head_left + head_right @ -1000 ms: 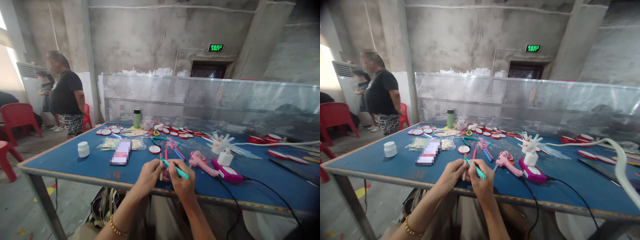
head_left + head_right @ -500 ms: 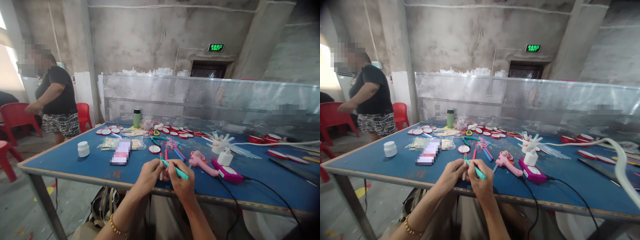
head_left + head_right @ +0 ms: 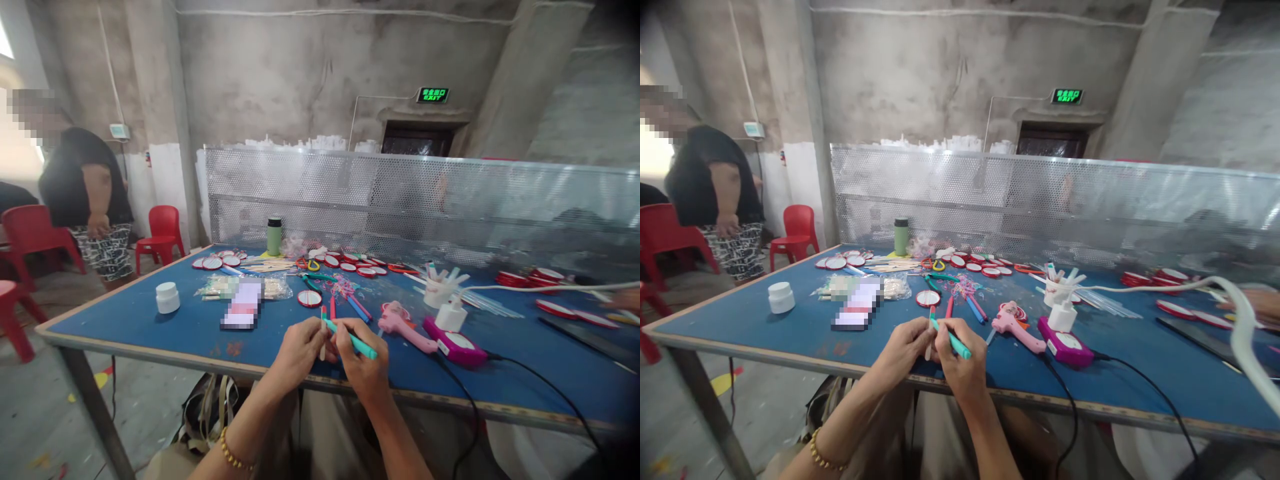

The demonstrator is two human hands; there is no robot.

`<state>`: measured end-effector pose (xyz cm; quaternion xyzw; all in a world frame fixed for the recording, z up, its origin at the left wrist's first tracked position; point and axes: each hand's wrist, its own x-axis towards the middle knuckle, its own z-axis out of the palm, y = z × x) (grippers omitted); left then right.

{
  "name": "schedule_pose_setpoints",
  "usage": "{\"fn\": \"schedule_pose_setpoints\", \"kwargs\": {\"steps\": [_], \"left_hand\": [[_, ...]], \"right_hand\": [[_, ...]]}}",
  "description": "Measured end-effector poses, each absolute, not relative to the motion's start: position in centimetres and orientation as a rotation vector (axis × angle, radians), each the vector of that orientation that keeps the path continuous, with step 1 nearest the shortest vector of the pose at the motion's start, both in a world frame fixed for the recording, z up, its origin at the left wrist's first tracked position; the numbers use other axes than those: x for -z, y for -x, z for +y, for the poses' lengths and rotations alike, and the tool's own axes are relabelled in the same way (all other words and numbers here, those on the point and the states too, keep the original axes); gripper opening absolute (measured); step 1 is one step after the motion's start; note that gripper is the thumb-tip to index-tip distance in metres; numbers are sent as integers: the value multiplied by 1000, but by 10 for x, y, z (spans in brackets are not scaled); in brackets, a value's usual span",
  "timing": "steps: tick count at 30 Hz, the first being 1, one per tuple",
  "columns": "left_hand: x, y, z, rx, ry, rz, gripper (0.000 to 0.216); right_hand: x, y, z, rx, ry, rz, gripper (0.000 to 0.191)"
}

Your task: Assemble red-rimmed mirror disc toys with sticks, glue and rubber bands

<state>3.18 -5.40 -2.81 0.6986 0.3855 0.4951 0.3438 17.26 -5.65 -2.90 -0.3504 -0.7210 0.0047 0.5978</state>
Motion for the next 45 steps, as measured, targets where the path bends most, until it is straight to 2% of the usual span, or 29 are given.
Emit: {"fn": "schedule_pose_setpoints", "kwargs": {"steps": [45], "left_hand": [[29,-32,-52,-1307,-1833,1042,36]], "right_hand": [[29,-172,-55,-26,821,-1670,21]]}}
